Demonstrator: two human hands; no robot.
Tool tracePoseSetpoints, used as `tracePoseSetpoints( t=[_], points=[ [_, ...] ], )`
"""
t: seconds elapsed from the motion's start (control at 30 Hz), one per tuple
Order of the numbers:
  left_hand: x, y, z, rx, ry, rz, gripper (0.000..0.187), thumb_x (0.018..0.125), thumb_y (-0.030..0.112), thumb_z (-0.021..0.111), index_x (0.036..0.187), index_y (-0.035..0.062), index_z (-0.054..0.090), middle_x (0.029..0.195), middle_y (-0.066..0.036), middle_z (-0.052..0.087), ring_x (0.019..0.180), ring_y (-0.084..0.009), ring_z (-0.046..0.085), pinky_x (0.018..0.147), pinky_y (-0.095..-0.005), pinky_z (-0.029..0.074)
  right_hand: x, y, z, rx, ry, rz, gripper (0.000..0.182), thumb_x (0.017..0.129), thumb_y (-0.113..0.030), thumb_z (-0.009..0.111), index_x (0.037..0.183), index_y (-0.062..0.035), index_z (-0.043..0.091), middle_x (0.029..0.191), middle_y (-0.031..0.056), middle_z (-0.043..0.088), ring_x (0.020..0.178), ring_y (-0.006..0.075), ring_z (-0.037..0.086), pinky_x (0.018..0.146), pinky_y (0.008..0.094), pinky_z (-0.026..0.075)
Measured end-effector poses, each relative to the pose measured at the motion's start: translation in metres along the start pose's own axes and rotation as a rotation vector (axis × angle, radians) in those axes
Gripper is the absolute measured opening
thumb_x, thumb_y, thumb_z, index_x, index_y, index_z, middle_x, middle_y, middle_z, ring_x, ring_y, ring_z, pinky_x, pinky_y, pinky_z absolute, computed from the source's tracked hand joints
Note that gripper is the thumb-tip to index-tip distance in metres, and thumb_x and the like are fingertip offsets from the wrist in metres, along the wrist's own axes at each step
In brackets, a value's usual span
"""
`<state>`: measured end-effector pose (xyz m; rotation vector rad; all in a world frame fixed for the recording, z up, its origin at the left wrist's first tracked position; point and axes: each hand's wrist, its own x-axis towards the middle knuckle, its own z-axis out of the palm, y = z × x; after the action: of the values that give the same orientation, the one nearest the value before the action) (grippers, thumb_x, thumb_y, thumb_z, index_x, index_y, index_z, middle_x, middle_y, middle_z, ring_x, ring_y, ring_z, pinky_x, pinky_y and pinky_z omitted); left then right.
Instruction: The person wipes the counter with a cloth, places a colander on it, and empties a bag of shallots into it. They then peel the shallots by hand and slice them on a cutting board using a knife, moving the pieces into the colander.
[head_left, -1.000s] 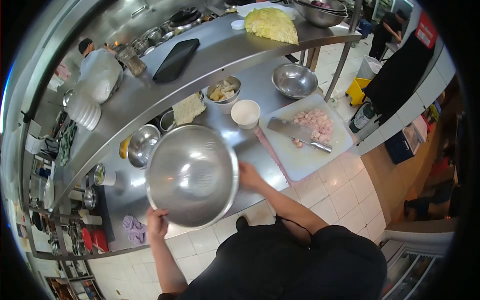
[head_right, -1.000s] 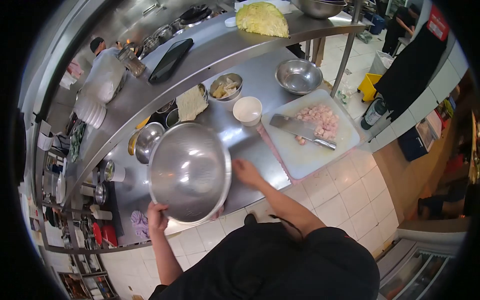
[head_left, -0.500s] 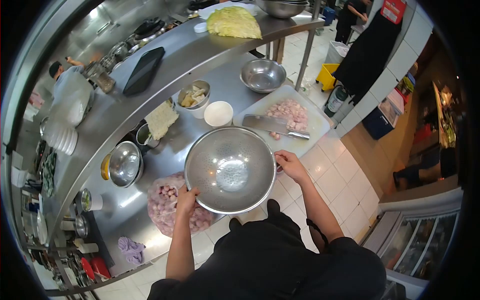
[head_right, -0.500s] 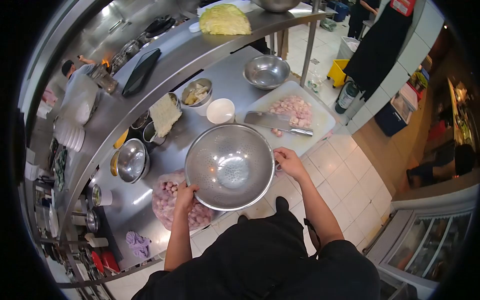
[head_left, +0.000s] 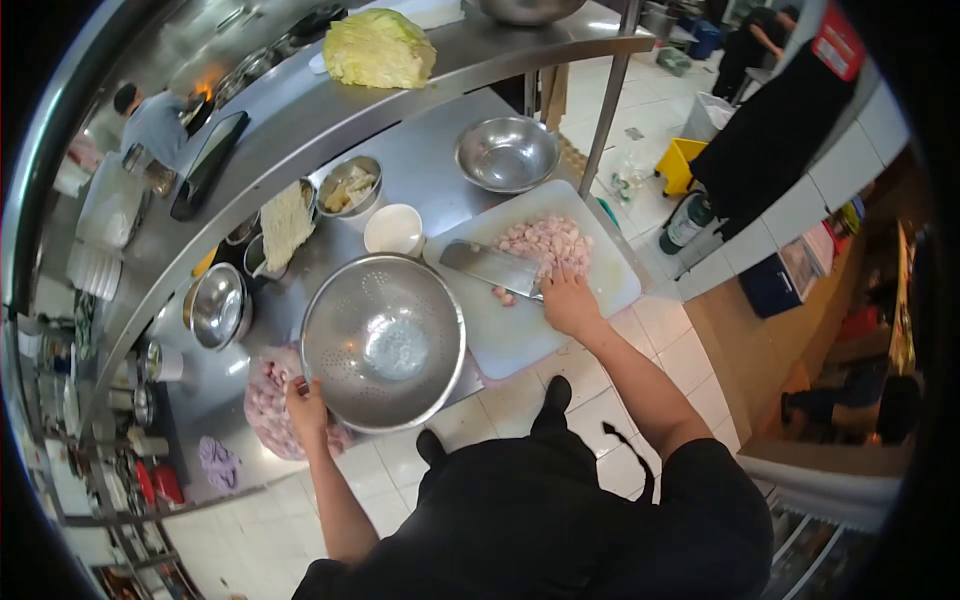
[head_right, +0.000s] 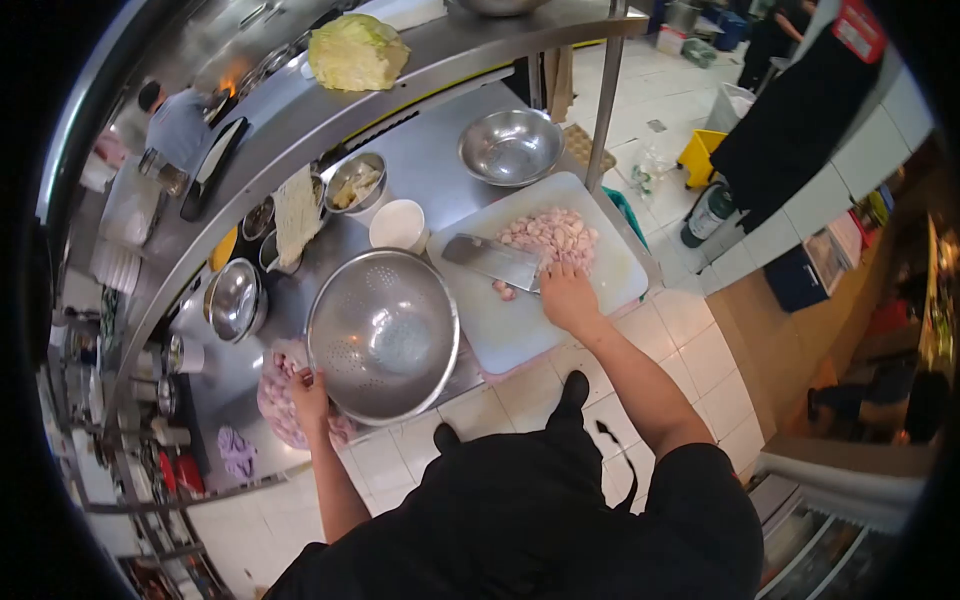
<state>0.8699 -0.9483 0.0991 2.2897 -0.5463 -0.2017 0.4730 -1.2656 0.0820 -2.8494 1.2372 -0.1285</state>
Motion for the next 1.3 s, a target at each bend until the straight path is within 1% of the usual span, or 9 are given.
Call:
tracePoseSetpoints(
  t=[0.07,0.13,0.23,0.43,0.6,0.7,0.77,0.97,1.3],
  points=[
    [-0.026,0.042,-0.005,0.138,0.090,-0.088,0.034,0.086,0.019,0.070,0.110,-0.0020,0.059,0.103,-0.018,0.062,0.089,-0.0317,0.062,0.082,-0.0418,0.049,0.001,-0.002,-0.002,0.047,-0.055,-0.030,0.039,0.076,-0.009,0.062,0.113,0.0028,0.059,0.114,0.0239,0.057,0.110,0.0389,0.056,0.093,0.0486,0.045],
    [-0.056,0.076,0.007,0.430,0.449,0.196,0.031,0.088,0.017,0.068,0.111,-0.0016,0.059,0.111,-0.020,0.061,0.094,-0.0348,0.062,0.083,-0.0438,0.049,0.005,0.001,-0.003,0.099,-0.124,-0.024,0.040,0.072,-0.010,0.065,0.107,0.0071,0.058,0.107,0.0205,0.058,0.104,0.0373,0.058,0.085,0.0458,0.050],
    [-0.092,0.136,0.019,0.396,0.516,0.424,0.029,0.088,0.013,0.066,0.112,-0.0019,0.059,0.114,-0.019,0.059,0.095,-0.0345,0.063,0.083,-0.0418,0.050,0.005,0.000,-0.008,0.231,-0.120,-0.039,0.043,0.073,-0.011,0.065,0.109,0.0106,0.056,0.103,0.0250,0.062,0.098,0.0404,0.064,0.081,0.0485,0.052],
    [-0.144,0.205,0.130,-0.130,-0.217,0.598,0.016,0.087,0.006,0.064,0.102,0.0000,0.066,0.102,-0.015,0.069,0.103,-0.0326,0.064,0.087,-0.0389,0.050,0.001,0.011,-0.054,0.474,-0.207,0.066,0.045,0.076,-0.011,0.064,0.113,0.0127,0.052,0.091,0.0277,0.068,0.082,0.0410,0.069,0.074,0.0484,0.055],
    [-0.153,0.273,0.208,0.098,-0.537,1.251,0.047,0.094,0.034,0.059,0.125,-0.0012,0.057,0.131,-0.020,0.058,0.125,-0.0378,0.052,0.111,-0.0456,0.034,-0.024,0.033,-0.034,0.548,-0.091,-0.039,0.046,0.079,-0.022,0.068,0.114,0.0053,0.059,0.097,0.0225,0.068,0.090,0.0374,0.068,0.076,0.0460,0.054],
    [-0.137,0.305,0.219,0.199,-0.997,1.169,0.057,0.095,0.043,0.055,0.132,0.0002,0.051,0.141,-0.024,0.049,0.135,-0.0384,0.041,0.114,-0.0467,0.030,-0.040,0.047,-0.055,0.680,-0.053,-0.050,0.036,0.076,-0.027,0.072,0.102,-0.0024,0.066,0.096,0.0190,0.069,0.087,0.0381,0.066,0.075,0.0470,0.054],
    [-0.129,0.282,0.250,0.180,-0.871,1.440,0.065,0.092,0.049,0.055,0.132,-0.0025,0.048,0.140,-0.026,0.047,0.134,-0.0423,0.040,0.113,-0.0495,0.029,-0.041,0.057,0.005,0.581,-0.004,-0.031,0.034,0.077,-0.029,0.069,0.098,-0.0026,0.063,0.081,0.0184,0.069,0.076,0.0386,0.068,0.065,0.0480,0.054],
    [-0.118,0.288,0.269,0.360,-0.931,1.477,0.080,0.094,0.047,0.049,0.147,-0.0100,0.028,0.152,-0.031,0.031,0.142,-0.0429,0.029,0.118,-0.0480,0.020,-0.061,0.068,-0.031,0.470,-0.061,0.145,0.036,0.082,-0.029,0.068,0.108,-0.0075,0.057,0.091,0.0155,0.069,0.084,0.0375,0.068,0.070,0.0495,0.053],
    [-0.089,0.278,0.294,-0.023,-0.885,1.223,0.058,0.100,0.036,0.040,0.145,-0.0024,0.039,0.148,-0.028,0.039,0.139,-0.0441,0.034,0.116,-0.0490,0.024,-0.131,0.142,-0.077,0.406,-0.132,0.174,0.037,0.076,-0.031,0.071,0.105,-0.0112,0.059,0.089,0.0147,0.068,0.084,0.0375,0.067,0.069,0.0494,0.052]
  ],
)
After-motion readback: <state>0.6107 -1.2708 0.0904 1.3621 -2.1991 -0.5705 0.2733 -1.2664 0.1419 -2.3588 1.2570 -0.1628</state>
